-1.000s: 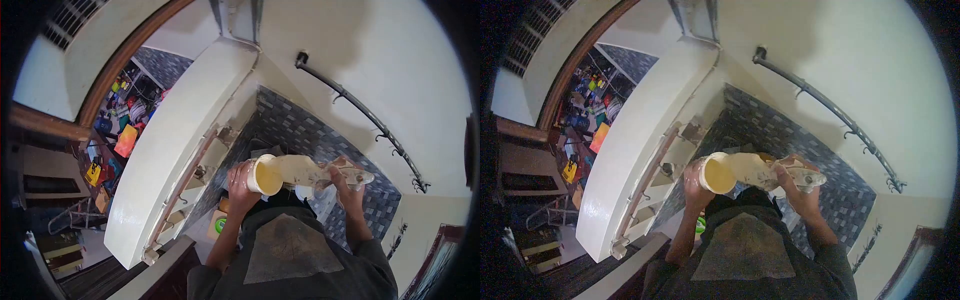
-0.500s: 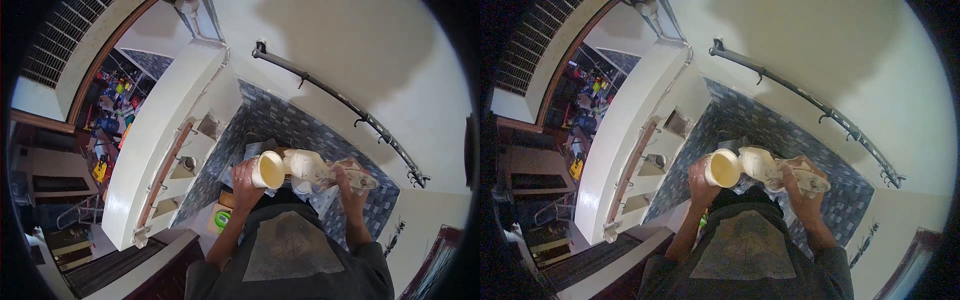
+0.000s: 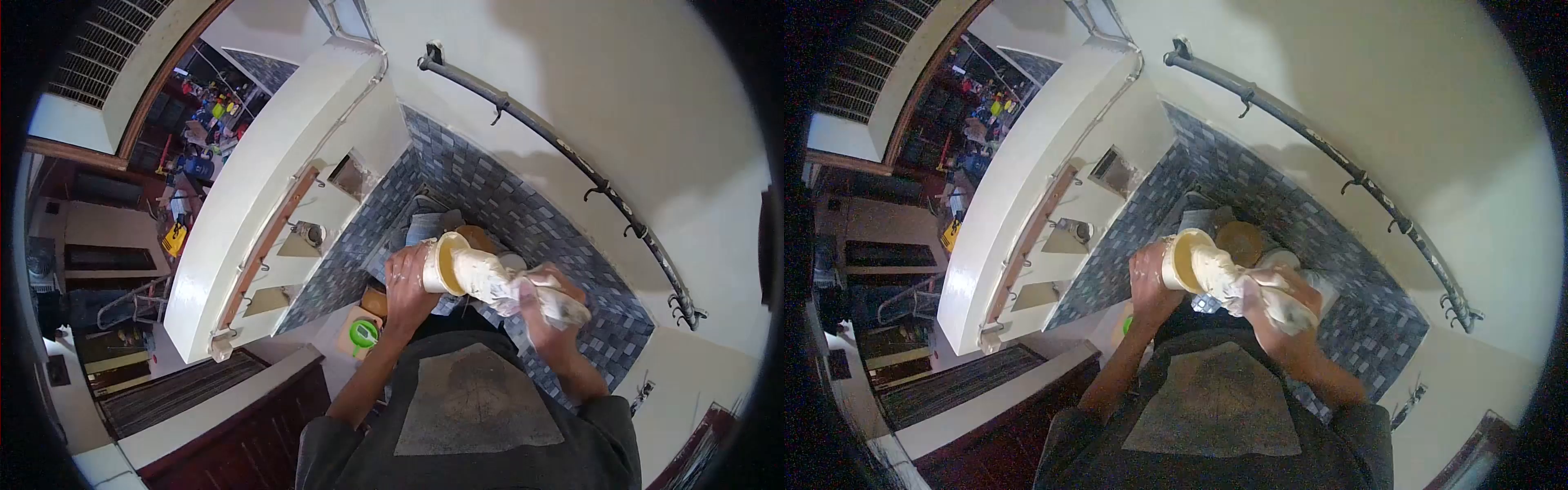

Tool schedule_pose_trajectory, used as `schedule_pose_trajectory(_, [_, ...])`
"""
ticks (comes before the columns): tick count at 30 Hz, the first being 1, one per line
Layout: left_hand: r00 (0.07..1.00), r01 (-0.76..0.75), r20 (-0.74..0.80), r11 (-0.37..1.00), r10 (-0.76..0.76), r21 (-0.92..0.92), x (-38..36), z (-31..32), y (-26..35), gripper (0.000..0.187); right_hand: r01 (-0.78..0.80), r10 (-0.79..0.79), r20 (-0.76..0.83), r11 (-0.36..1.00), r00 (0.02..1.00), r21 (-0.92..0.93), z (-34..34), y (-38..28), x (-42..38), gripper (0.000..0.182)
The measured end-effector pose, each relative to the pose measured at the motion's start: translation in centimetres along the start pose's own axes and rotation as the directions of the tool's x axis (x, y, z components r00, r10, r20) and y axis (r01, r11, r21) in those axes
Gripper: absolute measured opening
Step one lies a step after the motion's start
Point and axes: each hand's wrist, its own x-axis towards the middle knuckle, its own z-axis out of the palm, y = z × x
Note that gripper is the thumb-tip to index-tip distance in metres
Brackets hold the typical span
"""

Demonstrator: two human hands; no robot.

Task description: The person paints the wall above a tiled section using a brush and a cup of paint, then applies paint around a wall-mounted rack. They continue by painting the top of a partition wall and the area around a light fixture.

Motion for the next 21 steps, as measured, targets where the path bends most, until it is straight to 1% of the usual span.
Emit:
schedule_pose_trajectory(1, [1.000,-0.008,0.003,1.000,0.008,0.005,-0.2,0.0,-0.2,0.064,-0.024,0.024,0.029,1.000,0.999,0.004,0.4,-0.1,0.1,0.010])
schedule_pose_trajectory(2, [1.000,-0.020,-0.003,1.000,0.020,0.012,-0.3,0.3,-0.7,0.064,-0.112,0.110,0.036,0.991,0.993,0.072,0.7,0.0,0.1,0.010])
schedule_pose_trajectory(3, [0.999,-0.035,-0.012,0.999,0.035,0.017,-0.2,0.3,-1.1,0.065,-0.132,0.132,0.005,0.988,0.991,0.083,0.9,0.1,0.1,0.010])
schedule_pose_trajectory(5, [1.000,-0.001,0.027,1.000,0.001,-0.003,0.3,0.1,-1.8,0.066,-0.163,0.171,-0.065,0.981,0.983,0.106,1.3,0.4,0.3,0.011])
schedule_pose_trajectory(6, [0.999,0.014,0.049,1.000,-0.014,-0.013,0.6,-0.2,-2.3,0.066,-0.125,0.130,-0.075,0.990,0.989,0.067,1.5,0.6,0.3,0.011])
schedule_pose_trajectory(8, [0.998,-0.062,0.020,0.997,0.063,-0.050,1.0,0.1,-4.2,0.067,-0.051,0.050,-0.093,0.999,0.994,-0.016,2.4,0.6,0.7,0.010])
schedule_pose_trajectory(11, [0.994,-0.104,0.026,0.990,0.107,-0.094,2.4,-0.4,-6.3,0.067,-0.121,0.135,-0.128,0.986,0.983,0.111,5.2,-0.7,2.1,0.017])
schedule_pose_trajectory(12, [0.993,-0.113,0.029,0.989,0.116,-0.094,2.7,-0.6,-7.2,0.068,-0.116,0.117,-0.124,0.993,0.985,0.016,5.3,-1.0,2.5,0.011])
schedule_pose_trajectory(13, [0.992,-0.121,0.032,0.988,0.124,-0.094,3.0,-0.7,-8.1,0.068,-0.113,0.114,-0.168,0.993,0.979,0.013,5.2,-1.3,2.9,0.012])
schedule_pose_trajectory(15, [0.995,-0.086,0.037,0.989,0.091,-0.116,3.5,-0.9,-10.0,0.068,-0.101,0.098,-0.256,0.995,0.962,0.001,5.2,-1.8,3.7,0.013])
schedule_pose_trajectory(16, [0.996,-0.070,0.038,0.989,0.075,-0.127,3.7,-1.1,-10.8,0.067,-0.064,0.122,-0.381,0.985,0.917,0.163,5.9,-1.2,4.0,0.013])
schedule_pose_trajectory(18, [0.994,0.027,0.107,0.990,-0.012,-0.141,4.2,-2.2,-11.9,0.068,-0.088,0.154,-0.428,0.982,0.891,0.170,5.3,-0.3,4.2,0.017])
schedule_pose_trajectory(19, [0.989,0.076,0.140,0.987,-0.056,-0.142,4.4,-2.7,-12.4,0.068,-0.056,0.155,-0.483,0.975,0.862,0.213,6.0,0.4,4.8,0.019])
schedule_pose_trajectory(20, [0.987,0.103,0.138,0.983,-0.082,-0.151,4.3,-3.0,-13.1,0.069,-0.018,0.155,-0.536,0.968,0.830,0.251,6.7,1.2,5.3,0.022])
schedule_pose_trajectory(21, [0.984,0.131,0.138,0.978,-0.109,-0.162,4.1,-3.3,-13.7,0.070,0.081,0.149,-0.614,0.940,0.775,0.330,7.8,2.2,6.9,0.023])
